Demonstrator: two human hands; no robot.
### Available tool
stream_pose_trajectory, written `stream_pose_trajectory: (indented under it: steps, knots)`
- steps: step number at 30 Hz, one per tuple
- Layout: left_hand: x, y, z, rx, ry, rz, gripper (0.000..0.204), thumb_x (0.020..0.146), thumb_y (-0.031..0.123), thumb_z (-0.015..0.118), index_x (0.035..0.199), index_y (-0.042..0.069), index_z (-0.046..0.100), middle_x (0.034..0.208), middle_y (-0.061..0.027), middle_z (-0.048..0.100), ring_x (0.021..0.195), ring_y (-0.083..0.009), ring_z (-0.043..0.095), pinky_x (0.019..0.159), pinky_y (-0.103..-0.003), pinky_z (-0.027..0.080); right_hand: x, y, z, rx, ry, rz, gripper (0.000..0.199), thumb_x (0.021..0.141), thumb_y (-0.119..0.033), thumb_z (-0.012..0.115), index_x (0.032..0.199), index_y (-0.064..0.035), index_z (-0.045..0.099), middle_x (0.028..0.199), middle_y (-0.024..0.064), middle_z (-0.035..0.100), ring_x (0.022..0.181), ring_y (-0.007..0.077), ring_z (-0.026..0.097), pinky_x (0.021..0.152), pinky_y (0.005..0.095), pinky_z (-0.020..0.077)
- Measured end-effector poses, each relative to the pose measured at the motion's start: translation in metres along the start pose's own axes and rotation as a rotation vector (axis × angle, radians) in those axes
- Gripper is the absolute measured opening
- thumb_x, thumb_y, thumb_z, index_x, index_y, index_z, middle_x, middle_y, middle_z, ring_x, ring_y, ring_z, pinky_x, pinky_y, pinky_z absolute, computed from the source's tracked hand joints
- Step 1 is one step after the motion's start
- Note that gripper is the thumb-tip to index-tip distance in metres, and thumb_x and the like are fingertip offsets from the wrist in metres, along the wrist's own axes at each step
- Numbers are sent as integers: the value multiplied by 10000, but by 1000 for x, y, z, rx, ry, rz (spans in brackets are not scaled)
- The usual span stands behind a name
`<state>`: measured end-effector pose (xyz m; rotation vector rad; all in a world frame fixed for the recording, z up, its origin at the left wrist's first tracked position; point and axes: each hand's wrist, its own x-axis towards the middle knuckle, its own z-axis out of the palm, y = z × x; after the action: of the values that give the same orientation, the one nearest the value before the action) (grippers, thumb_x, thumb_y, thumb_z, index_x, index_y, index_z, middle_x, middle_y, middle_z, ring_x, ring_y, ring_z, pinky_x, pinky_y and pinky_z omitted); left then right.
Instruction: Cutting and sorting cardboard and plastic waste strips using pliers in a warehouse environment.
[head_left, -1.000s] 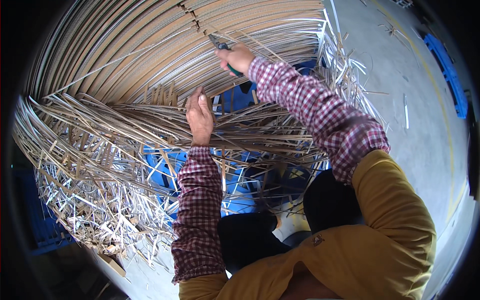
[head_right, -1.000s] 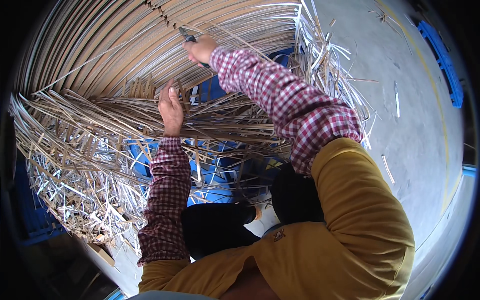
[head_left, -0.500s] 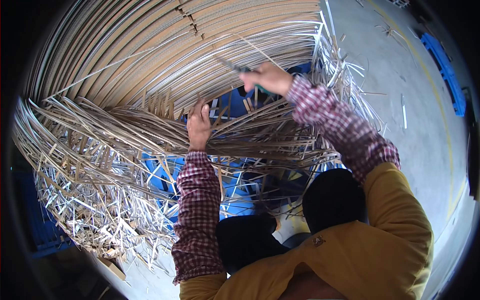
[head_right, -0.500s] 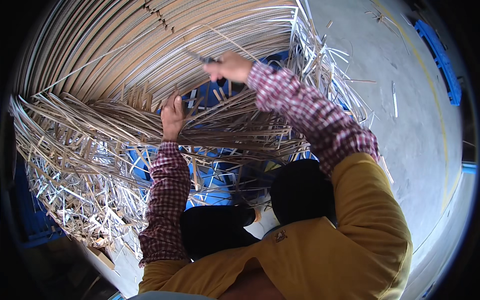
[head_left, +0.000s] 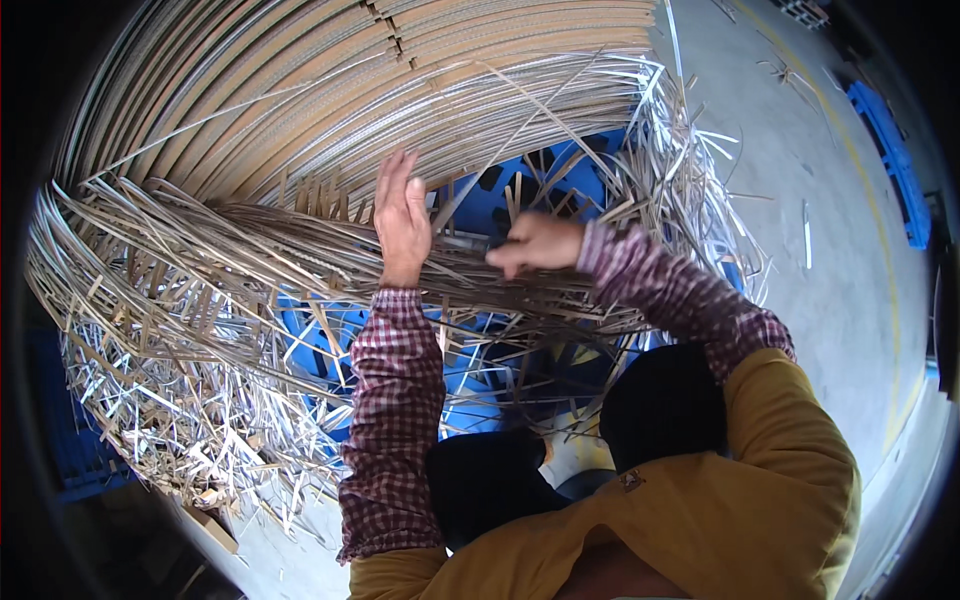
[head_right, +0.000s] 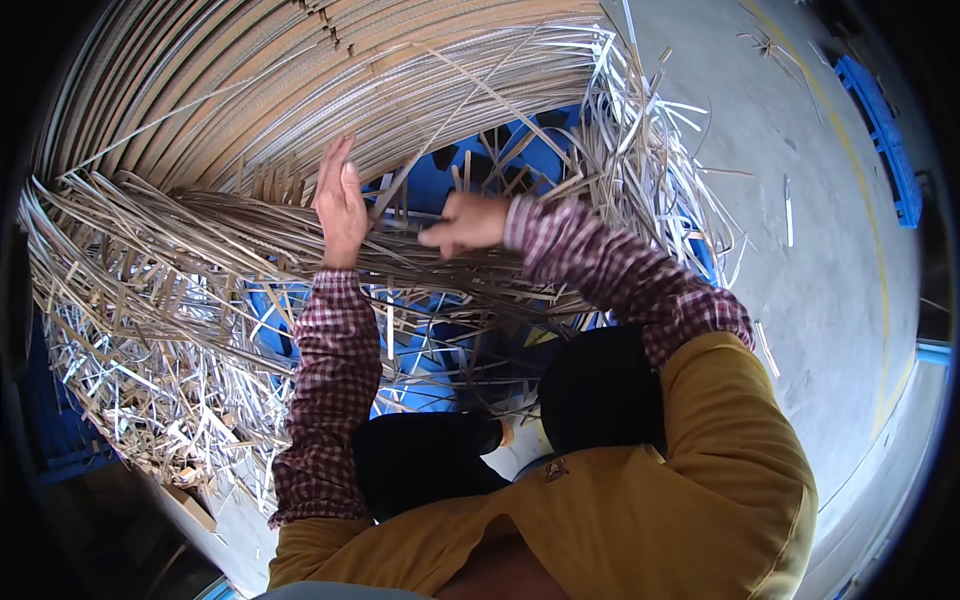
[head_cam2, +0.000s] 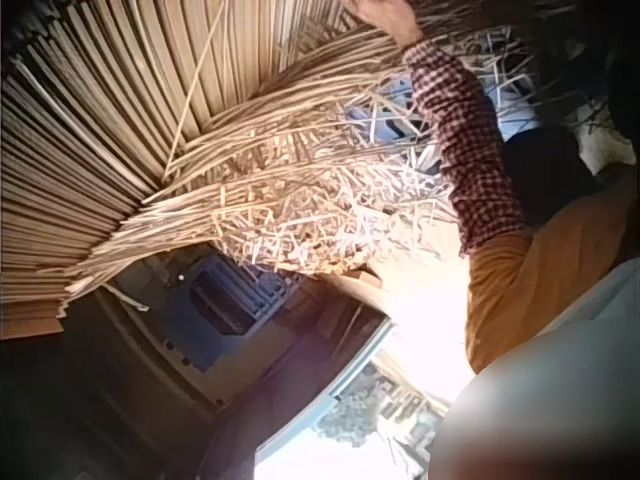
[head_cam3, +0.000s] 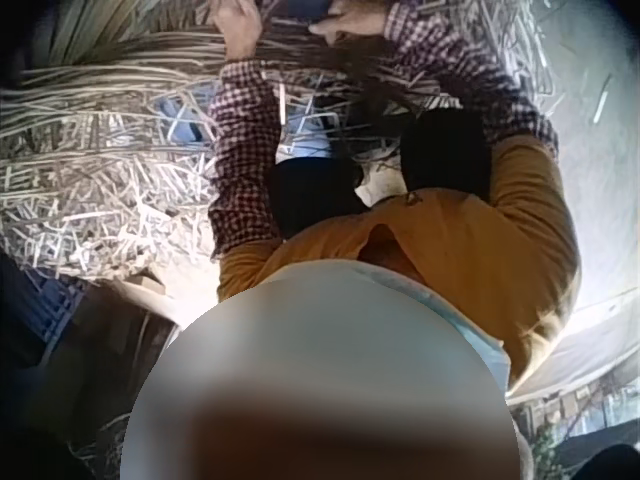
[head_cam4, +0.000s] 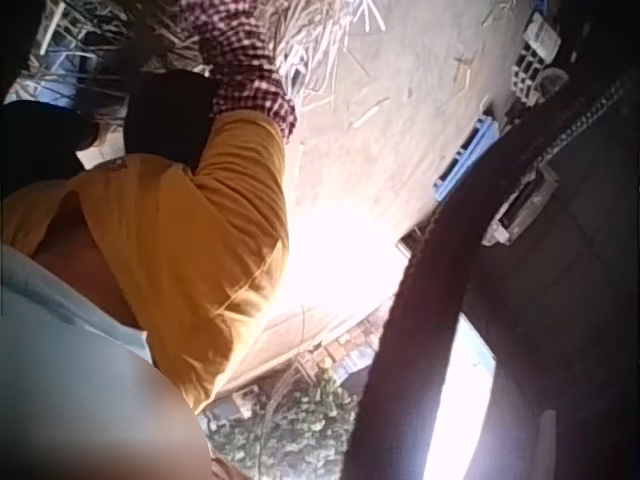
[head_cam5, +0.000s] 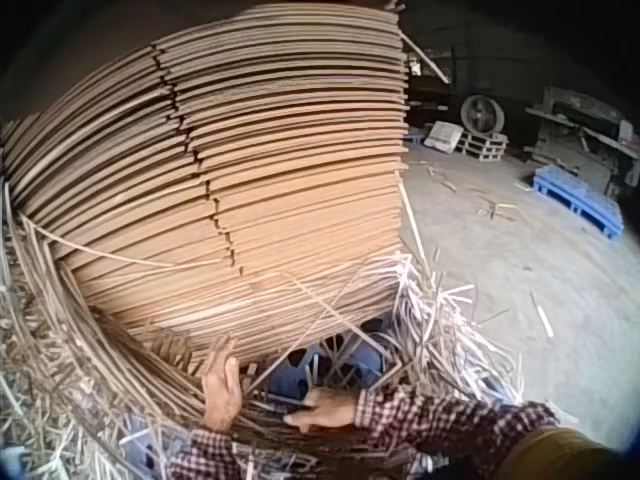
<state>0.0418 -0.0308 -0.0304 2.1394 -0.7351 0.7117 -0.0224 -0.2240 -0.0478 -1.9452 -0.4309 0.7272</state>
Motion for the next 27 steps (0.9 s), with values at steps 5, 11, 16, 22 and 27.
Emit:
stream_pose_trajectory:
  steps: [5,11,16,22,27]
  knots:
    - [-53,-54,-7,133,-146,-188,342,897,236,362,1095,-3,507,1024,-201,546,955,-344,508,822,-398,397,12,-32,-68,149,418,-1,365,793,-432,539,751,-85,647,858,88,633,830,185,577,852,334,406]
    - [-49,-43,1,75,-140,-270,338,904,251,373,1076,0,520,1021,-200,547,938,-334,521,803,-395,412,43,-33,-100,338,508,71,484,818,-455,496,818,8,638,849,143,603,776,195,567,645,306,485]
    - [-52,-46,-2,104,-166,-280,317,903,230,384,1068,-3,523,1024,-197,546,945,-334,517,811,-394,411,49,-37,-96,337,509,87,536,817,-473,486,841,44,625,859,156,596,798,202,572,603,306,498]
    - [-51,-48,-2,115,-154,-271,316,906,225,380,1071,-6,519,1011,-193,549,945,-333,518,812,-393,411,54,-43,-94,387,523,69,470,840,-404,485,819,46,619,895,155,588,819,192,573,597,301,502]
    - [-46,-40,-1,64,-144,-290,314,908,216,373,1082,-2,517,1041,-191,534,965,-326,508,820,-382,407,63,-39,-85,399,579,59,419,833,-378,503,761,19,614,830,124,599,713,162,575,545,270,482]
